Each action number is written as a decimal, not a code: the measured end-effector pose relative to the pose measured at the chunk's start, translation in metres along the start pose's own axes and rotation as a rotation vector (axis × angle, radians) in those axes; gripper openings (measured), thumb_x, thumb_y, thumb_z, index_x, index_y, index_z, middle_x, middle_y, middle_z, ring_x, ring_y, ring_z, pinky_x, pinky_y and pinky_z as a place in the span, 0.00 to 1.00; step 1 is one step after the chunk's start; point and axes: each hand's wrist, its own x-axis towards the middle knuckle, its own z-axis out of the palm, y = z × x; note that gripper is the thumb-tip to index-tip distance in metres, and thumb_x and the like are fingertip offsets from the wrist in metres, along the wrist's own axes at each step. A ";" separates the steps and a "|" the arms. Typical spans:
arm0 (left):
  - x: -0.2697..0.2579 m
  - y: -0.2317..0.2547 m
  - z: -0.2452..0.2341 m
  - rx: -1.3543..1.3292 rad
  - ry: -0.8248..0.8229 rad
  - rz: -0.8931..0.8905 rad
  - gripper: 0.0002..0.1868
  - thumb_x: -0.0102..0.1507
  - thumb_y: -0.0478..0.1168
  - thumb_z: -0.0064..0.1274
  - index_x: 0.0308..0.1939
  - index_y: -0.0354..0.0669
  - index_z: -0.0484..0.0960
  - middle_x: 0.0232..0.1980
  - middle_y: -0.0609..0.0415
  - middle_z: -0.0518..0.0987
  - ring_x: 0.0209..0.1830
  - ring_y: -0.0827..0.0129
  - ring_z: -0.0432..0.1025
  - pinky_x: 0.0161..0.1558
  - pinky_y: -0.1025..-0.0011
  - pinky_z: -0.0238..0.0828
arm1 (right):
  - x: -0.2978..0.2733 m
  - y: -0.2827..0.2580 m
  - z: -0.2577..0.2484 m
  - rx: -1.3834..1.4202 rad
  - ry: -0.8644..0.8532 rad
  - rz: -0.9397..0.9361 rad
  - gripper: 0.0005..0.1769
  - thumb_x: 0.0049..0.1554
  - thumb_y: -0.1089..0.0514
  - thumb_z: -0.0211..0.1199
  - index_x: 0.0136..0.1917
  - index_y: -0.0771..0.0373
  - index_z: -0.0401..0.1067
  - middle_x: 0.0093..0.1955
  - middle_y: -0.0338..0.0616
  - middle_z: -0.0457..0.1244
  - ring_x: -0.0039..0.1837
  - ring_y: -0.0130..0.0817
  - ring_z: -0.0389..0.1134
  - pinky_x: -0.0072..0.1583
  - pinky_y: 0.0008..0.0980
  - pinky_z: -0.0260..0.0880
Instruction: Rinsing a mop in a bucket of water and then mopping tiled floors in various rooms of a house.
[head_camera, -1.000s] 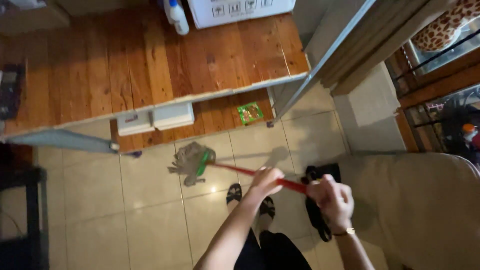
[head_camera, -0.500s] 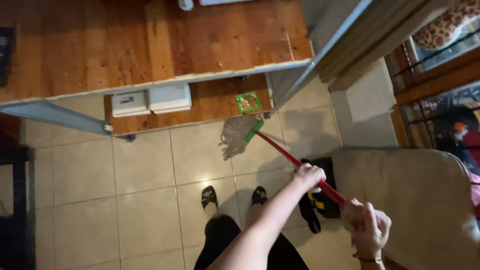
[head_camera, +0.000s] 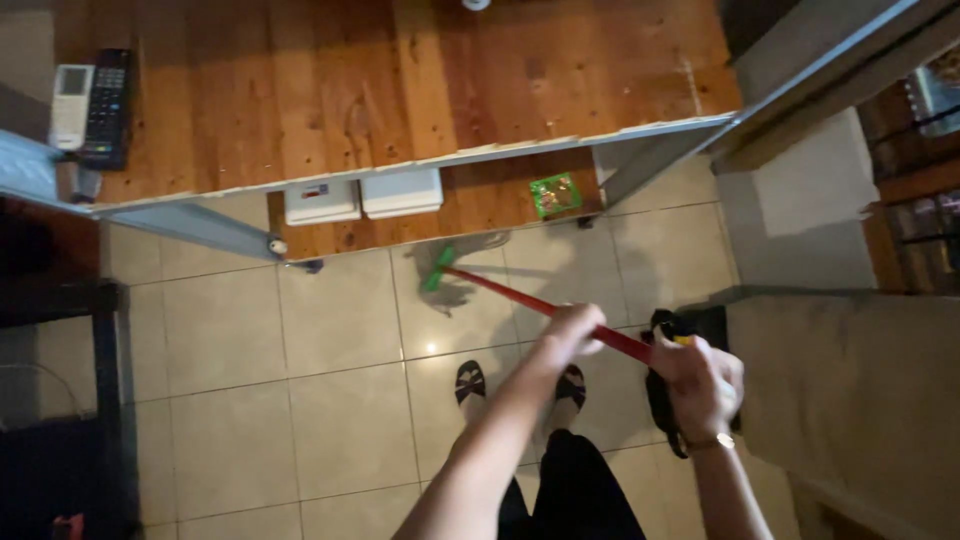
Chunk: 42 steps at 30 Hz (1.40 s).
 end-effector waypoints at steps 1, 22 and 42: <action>-0.021 0.005 -0.030 -0.001 0.003 -0.003 0.10 0.57 0.38 0.57 0.22 0.39 0.75 0.26 0.43 0.76 0.27 0.54 0.72 0.30 0.55 0.69 | 0.002 0.002 0.028 0.002 -0.002 0.003 0.26 0.67 0.57 0.51 0.28 0.65 0.58 0.27 0.41 0.52 0.31 0.31 0.51 0.40 0.38 0.54; -0.038 0.019 0.071 0.890 0.100 0.401 0.12 0.57 0.41 0.57 0.17 0.53 0.80 0.20 0.55 0.79 0.23 0.58 0.77 0.40 0.57 0.73 | -0.016 -0.054 -0.068 0.146 0.015 0.090 0.27 0.71 0.56 0.50 0.29 0.62 0.55 0.28 0.36 0.48 0.32 0.31 0.47 0.39 0.37 0.51; -0.029 0.101 0.328 0.651 -0.110 0.552 0.04 0.51 0.41 0.59 0.30 0.53 0.86 0.35 0.50 0.84 0.39 0.55 0.81 0.45 0.55 0.78 | -0.022 -0.144 -0.247 -0.157 0.105 -0.209 0.30 0.73 0.56 0.44 0.29 0.58 0.45 0.23 0.35 0.40 0.24 0.25 0.40 0.35 0.37 0.46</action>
